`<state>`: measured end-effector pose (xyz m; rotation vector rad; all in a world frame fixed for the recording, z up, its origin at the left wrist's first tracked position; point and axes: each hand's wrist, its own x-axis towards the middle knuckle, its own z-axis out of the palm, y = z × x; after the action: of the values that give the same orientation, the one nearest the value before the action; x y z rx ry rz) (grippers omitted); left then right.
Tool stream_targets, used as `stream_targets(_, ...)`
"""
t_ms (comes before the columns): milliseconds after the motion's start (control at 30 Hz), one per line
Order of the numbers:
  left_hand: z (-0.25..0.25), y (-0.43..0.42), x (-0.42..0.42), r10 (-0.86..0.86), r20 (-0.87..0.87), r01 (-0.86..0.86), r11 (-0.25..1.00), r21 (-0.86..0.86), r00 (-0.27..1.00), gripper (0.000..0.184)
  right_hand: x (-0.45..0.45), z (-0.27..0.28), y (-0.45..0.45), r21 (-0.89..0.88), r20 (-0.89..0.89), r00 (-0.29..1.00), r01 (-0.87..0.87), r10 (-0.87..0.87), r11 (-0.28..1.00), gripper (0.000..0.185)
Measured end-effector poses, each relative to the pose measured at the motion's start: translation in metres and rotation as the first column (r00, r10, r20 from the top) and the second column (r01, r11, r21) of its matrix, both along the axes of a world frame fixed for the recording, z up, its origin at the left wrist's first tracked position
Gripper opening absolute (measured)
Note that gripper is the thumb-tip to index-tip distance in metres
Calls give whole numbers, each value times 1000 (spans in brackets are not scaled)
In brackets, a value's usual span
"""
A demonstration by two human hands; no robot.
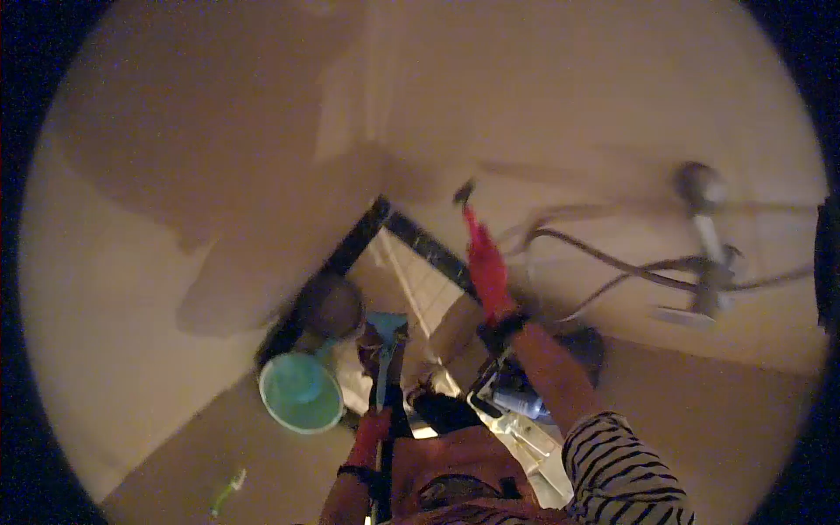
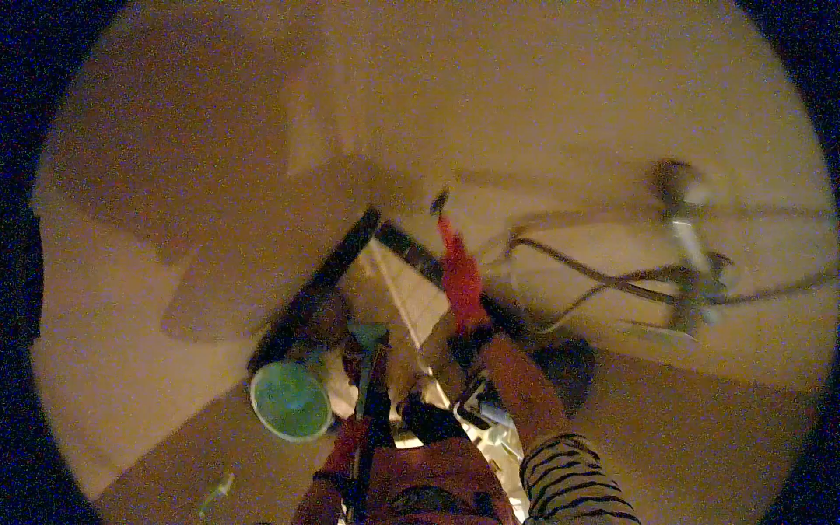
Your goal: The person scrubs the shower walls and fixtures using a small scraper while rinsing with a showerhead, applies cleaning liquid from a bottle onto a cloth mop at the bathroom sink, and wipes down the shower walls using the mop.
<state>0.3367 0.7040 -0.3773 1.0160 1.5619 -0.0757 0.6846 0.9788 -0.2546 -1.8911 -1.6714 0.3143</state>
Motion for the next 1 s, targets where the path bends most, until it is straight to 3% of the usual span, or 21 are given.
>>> stream_targets(33,20,12,6,-3,30,1,998,68,1000,43,18,-11,-36,-164,112,993,-12,30,986,53)
stream_targets(67,39,25,12,-10,62,1,990,143,998,44,11,35,-71,-559,440,885,137,153,817,54)
stream_targets(100,59,35,18,-16,90,-4,975,220,996,45,17,46,-117,-209,393,915,-15,98,978,55)
stream_targets(167,96,51,30,-18,175,-43,939,341,984,47,33,63,-194,-349,320,947,112,7,930,52)
stream_targets(200,111,57,35,-22,245,-75,921,382,969,48,33,90,-224,-373,154,972,223,-177,901,49)
stream_targets(233,125,64,40,-32,314,-108,902,418,949,49,33,118,-253,-387,-12,929,336,-369,859,45)
stream_targets(267,150,72,47,55,354,-180,926,331,934,49,28,164,-278,-407,-137,832,448,-538,796,41)
stream_targets(300,174,84,59,138,393,-247,938,242,909,49,36,168,-303,-353,-140,809,498,-571,792,41)
stream_targets(333,211,99,69,69,437,-212,934,288,897,49,41,175,-326,-141,-252,737,613,-627,777,38)
stream_targets(367,232,109,82,40,326,-153,932,329,945,41,53,172,-339,63,-378,666,711,-643,700,35)
stream_targets(433,270,122,102,6,214,-92,916,391,977,33,63,254,-344,275,-484,604,792,-633,546,30)
stream_targets(467,283,129,113,-19,257,-97,897,431,966,33,105,235,-346,502,-410,690,717,-597,484,32)
stream_targets(533,310,139,131,-87,363,-112,863,492,928,32,113,345,-329,365,-630,594,795,-500,485,40)
stream_targets(567,327,149,128,-120,394,-107,854,508,911,32,125,401,-310,594,-294,756,624,-585,508,44)
stream_targets(633,346,161,130,-181,426,-86,840,536,886,32,153,425,-281,700,-19,755,478,-656,530,49)
stream_targets(700,360,165,131,-218,433,-70,827,558,875,31,167,427,-261,670,-136,729,566,-670,480,50)
stream_targets(767,368,167,136,-236,440,-63,822,566,866,31,159,471,-246,569,-152,768,582,-622,581,50)
stream_targets(833,371,165,134,-244,441,-58,821,568,864,31,162,516,-224,688,-86,763,510,-641,515,52)
stream_targets(900,372,164,129,-246,444,-55,824,563,862,30,162,557,-214,653,-162,741,576,-652,492,52)
stream_targets(967,370,163,119,-244,434,-50,825,563,867,30,153,540,-216,604,-251,705,649,-663,461,51)
stream_targets(1000,370,163,118,-240,434,-51,827,561,868,30,154,516,-219,742,-237,754,548,-613,387,50)
